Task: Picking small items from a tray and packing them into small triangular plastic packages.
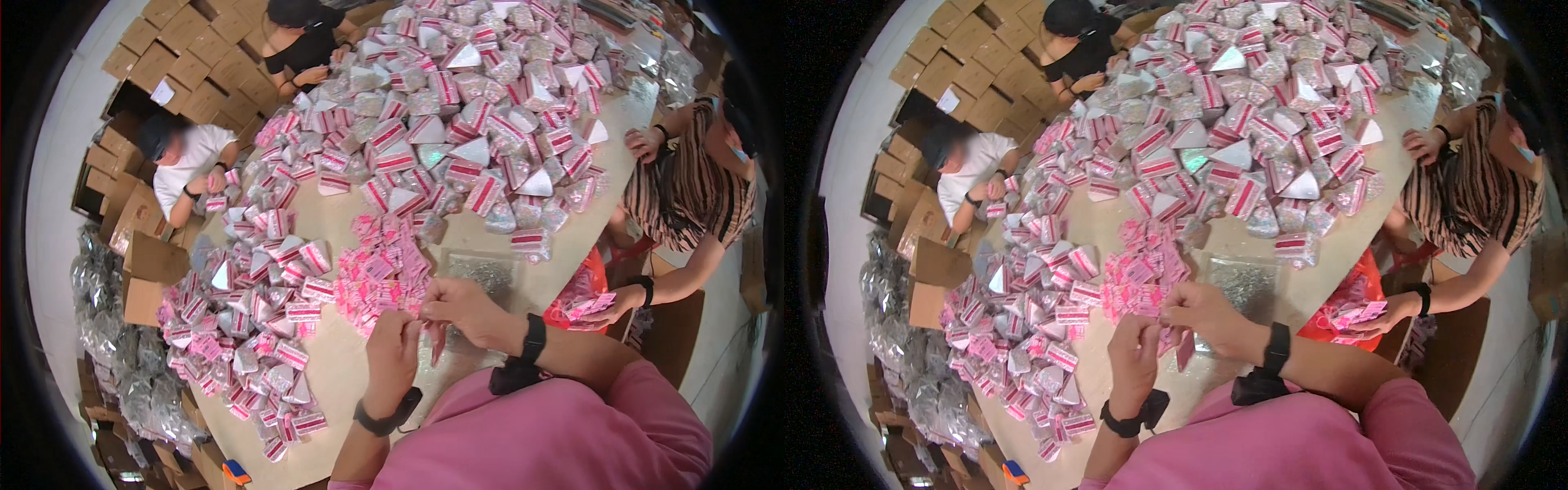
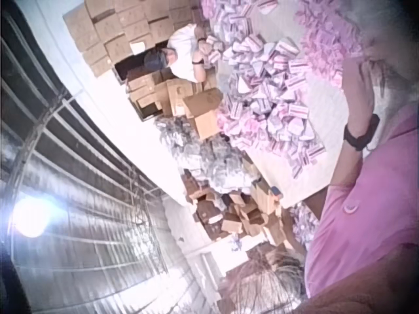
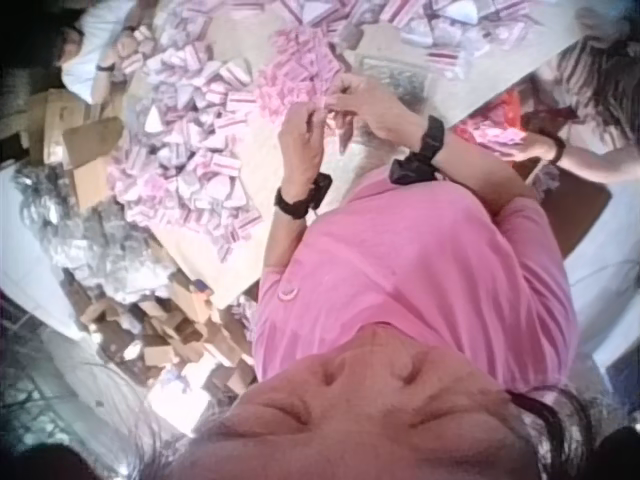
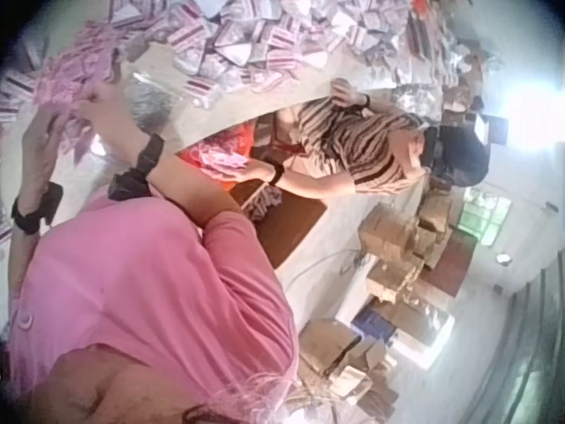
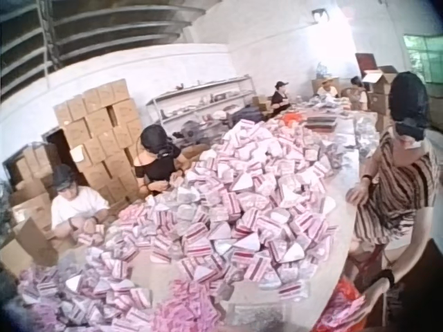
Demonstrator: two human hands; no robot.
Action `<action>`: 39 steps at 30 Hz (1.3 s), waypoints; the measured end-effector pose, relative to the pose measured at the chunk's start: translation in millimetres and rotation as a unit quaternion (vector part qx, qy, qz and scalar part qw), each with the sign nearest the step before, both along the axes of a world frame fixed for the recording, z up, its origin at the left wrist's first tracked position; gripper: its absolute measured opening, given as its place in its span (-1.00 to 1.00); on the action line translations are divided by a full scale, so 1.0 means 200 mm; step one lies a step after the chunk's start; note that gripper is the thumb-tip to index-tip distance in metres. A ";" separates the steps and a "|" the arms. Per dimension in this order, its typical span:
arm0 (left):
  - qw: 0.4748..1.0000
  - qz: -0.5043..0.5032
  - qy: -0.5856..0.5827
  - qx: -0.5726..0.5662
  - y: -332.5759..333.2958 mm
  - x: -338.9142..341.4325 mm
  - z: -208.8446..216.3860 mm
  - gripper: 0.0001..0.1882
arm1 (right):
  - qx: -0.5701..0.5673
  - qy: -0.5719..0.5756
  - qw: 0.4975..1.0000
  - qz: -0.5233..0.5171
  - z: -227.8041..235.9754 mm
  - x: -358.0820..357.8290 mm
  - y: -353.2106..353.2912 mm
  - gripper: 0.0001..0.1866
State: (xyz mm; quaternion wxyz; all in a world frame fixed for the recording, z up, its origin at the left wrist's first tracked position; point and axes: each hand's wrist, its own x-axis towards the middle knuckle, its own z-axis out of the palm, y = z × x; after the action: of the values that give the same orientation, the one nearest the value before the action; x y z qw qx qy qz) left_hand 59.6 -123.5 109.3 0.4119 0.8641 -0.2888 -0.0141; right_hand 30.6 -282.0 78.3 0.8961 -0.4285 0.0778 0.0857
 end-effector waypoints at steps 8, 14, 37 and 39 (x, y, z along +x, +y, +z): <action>0.996 -0.056 -0.056 0.030 -0.04 0.00 -0.01 -0.95 | 0.005 0.034 0.999 -0.005 -0.07 0.03 -0.02 -0.93; 0.987 -0.058 -0.143 0.047 -0.03 0.04 -0.04 -0.89 | 0.011 0.016 1.000 0.010 -0.07 0.05 -0.02 -0.91; 0.973 -0.210 -0.017 0.098 0.16 0.04 -0.07 -0.82 | -0.011 0.077 0.962 0.262 -0.27 -0.03 -0.03 -0.82; 0.981 -0.178 0.006 0.075 0.15 0.02 -0.11 -0.89 | -0.018 0.080 0.956 0.283 -0.25 -0.03 -0.05 -0.85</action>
State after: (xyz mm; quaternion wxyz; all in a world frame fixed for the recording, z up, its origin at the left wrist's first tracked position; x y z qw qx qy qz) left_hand 63.2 -93.2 86.3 0.3384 0.8273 -0.4336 -0.1144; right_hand 25.3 -291.7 27.7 0.8182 -0.4407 0.0257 0.3685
